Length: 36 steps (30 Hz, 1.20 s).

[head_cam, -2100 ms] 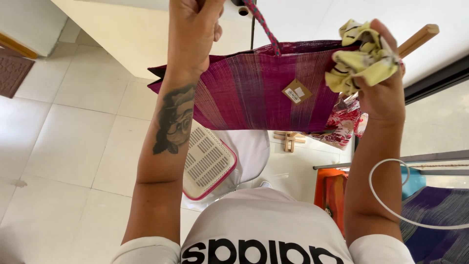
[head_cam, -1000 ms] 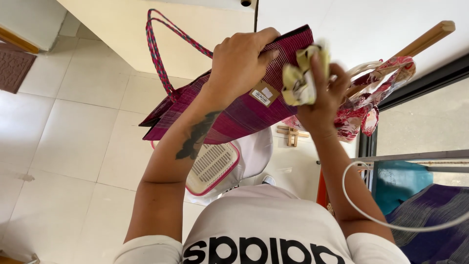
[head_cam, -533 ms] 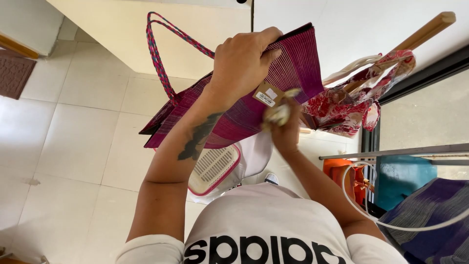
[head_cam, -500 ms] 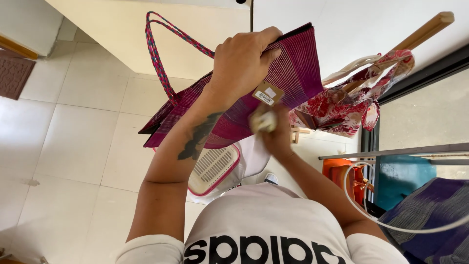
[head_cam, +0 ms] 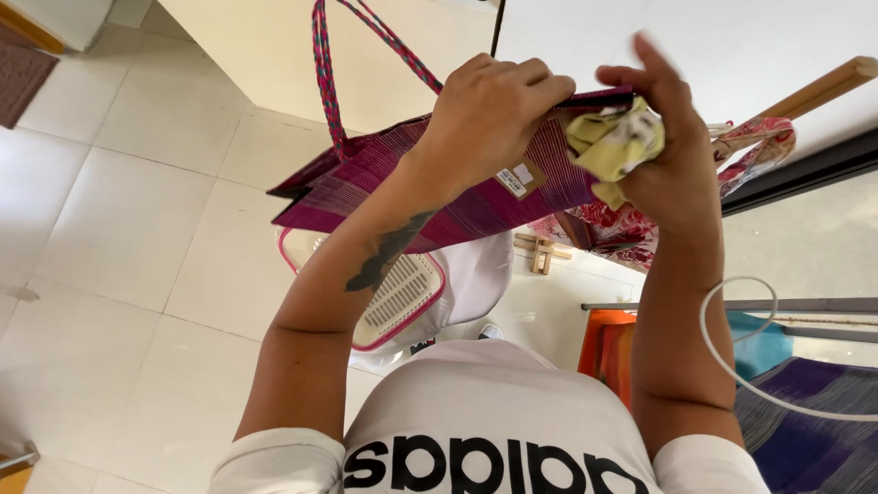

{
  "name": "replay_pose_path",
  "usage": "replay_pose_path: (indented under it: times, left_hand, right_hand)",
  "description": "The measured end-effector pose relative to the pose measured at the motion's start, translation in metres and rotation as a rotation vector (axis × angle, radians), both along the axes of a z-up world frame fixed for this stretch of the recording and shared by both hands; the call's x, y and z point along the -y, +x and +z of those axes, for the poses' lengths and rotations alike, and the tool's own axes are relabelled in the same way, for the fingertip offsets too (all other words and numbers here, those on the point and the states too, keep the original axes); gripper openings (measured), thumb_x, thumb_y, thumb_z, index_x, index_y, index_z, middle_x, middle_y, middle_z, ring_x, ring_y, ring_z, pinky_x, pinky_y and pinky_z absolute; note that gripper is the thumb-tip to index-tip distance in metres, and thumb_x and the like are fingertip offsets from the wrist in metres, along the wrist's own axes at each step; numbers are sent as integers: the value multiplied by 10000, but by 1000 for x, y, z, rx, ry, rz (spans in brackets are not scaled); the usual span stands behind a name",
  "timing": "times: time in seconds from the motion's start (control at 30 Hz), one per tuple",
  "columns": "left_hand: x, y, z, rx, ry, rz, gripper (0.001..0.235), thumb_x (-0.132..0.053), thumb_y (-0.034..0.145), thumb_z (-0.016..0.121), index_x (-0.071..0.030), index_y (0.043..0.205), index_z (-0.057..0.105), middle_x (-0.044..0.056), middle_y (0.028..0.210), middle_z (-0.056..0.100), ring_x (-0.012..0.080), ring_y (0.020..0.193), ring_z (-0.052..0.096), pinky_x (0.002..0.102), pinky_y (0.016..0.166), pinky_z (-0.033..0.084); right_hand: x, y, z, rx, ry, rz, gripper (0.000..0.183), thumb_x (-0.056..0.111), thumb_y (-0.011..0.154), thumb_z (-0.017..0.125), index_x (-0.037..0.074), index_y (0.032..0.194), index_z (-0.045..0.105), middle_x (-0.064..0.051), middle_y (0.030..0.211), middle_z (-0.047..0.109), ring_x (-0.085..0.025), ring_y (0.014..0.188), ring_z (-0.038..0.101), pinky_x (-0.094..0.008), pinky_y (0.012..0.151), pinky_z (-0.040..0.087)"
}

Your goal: Wiping and cleaning a reusable shopping bag with a damp cloth.

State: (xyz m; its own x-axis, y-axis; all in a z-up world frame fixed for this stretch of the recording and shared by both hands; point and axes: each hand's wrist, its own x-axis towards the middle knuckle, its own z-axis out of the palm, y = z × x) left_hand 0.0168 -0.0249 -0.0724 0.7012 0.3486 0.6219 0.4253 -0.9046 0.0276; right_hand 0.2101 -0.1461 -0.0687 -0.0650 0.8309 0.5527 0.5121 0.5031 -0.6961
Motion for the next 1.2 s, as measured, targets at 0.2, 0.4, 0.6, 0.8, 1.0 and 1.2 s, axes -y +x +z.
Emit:
replay_pose_path:
  times: [0.2,0.4,0.6,0.8,1.0,1.2]
  left_hand:
    - [2,-11,-30,183,223,64,259,-166,1003,866,-214,1234,759,-42,1170,731,210,1332,498,605,1244,-6]
    - [69,-49,-46,658,198,-123,191,-160,872,865,-90,1023,772,41,1054,606,143,906,536,258,747,513]
    - [108,-78,-99,484,-251,-155,185,-43,854,833,15,1005,744,95,939,699,183,687,649,286,595,566]
    - [78,-91,-194,582,-24,329,522,-360,888,881,-141,1247,572,104,1387,332,310,1277,368,455,1123,299]
    - [37,-110,-207,964,-1145,-56,1342,-177,761,910,-211,1598,-138,275,1482,526,309,1095,702,417,942,647]
    - [2,-107,-223,804,-1438,-264,386,-24,826,799,-38,1166,617,133,1078,730,232,903,738,327,813,654]
  right_hand:
    - [-8,-7,-12,261,121,-248,409,-160,822,820,-68,1193,674,-139,1003,692,-287,988,473,-350,708,405]
    - [7,16,-3,220,169,-326,421,-177,928,887,-116,1268,646,-182,1022,637,-308,983,568,-350,681,465]
    - [34,58,7,211,219,-273,365,-402,1089,636,-235,1399,539,-405,1291,689,-435,1087,695,-440,885,550]
    - [31,327,-180,1864,297,-823,621,492,768,727,418,1383,761,275,1411,743,39,1323,691,-252,1130,505]
    - [16,359,-209,1238,-299,-866,1097,183,456,967,223,1530,748,16,1007,771,-129,682,669,-231,595,578]
    - [-8,207,-104,-483,-224,-719,284,88,1010,795,149,1262,681,-4,1229,832,-116,1097,882,-179,897,775]
